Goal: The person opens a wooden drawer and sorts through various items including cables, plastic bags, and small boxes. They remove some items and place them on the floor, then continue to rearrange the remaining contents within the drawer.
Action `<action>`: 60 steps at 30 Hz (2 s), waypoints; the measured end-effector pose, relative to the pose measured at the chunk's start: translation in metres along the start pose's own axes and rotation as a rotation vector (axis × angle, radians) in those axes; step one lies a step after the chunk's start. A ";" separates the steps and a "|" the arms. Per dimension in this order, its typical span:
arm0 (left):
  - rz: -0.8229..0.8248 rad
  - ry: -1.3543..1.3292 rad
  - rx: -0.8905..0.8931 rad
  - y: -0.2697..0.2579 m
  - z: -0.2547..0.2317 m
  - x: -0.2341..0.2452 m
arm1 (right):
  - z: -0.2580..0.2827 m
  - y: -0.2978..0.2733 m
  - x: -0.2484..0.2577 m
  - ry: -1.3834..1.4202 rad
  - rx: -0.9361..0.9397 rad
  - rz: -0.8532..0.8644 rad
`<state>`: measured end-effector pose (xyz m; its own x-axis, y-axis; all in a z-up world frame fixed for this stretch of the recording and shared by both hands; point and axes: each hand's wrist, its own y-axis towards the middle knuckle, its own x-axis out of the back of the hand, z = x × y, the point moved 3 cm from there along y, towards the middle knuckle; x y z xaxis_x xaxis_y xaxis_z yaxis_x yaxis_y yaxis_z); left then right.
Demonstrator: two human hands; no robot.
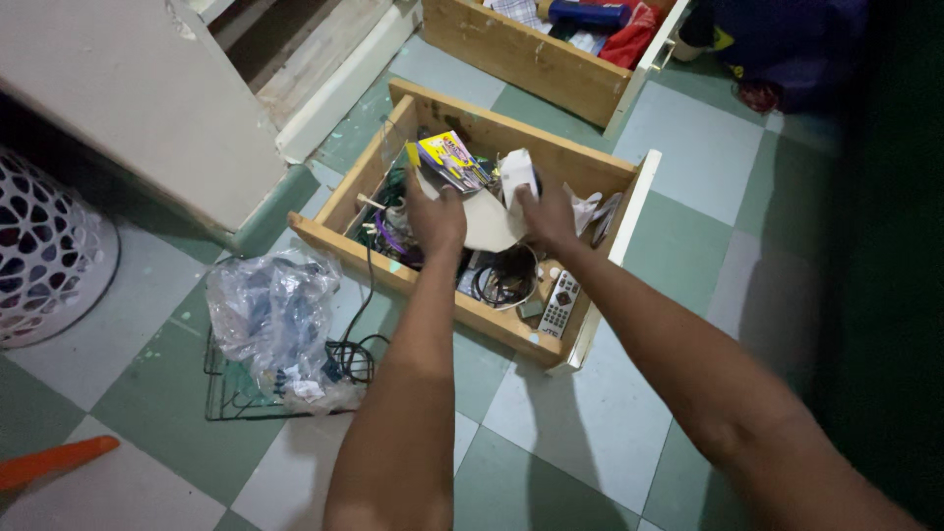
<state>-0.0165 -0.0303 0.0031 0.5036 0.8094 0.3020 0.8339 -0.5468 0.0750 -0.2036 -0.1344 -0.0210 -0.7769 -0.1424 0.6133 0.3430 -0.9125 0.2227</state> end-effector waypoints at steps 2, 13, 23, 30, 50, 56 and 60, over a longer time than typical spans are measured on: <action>0.021 0.042 0.048 -0.001 0.002 -0.005 | 0.011 -0.004 -0.001 -0.041 -0.023 -0.006; 0.048 0.087 0.064 -0.011 -0.010 -0.005 | 0.051 -0.012 0.001 -0.193 -0.087 0.086; 0.090 0.026 0.028 -0.022 -0.031 -0.002 | 0.049 -0.011 0.004 -0.239 0.056 0.075; 0.153 0.150 0.059 -0.032 -0.064 0.014 | 0.073 -0.006 0.011 -0.201 0.158 -0.090; 0.041 -0.126 -0.099 -0.020 -0.050 0.027 | 0.108 -0.002 0.015 0.247 0.177 0.429; -0.058 -0.014 -0.086 -0.010 -0.039 0.029 | 0.055 0.015 -0.001 0.569 -0.074 0.469; -0.154 -0.003 -0.195 -0.006 -0.033 0.026 | 0.026 0.016 0.012 0.470 -0.296 0.256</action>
<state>-0.0159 -0.0126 0.0416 0.3749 0.8868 0.2702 0.8417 -0.4477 0.3017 -0.1934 -0.1408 0.0100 -0.8620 -0.4636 0.2050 0.4406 -0.8852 -0.1489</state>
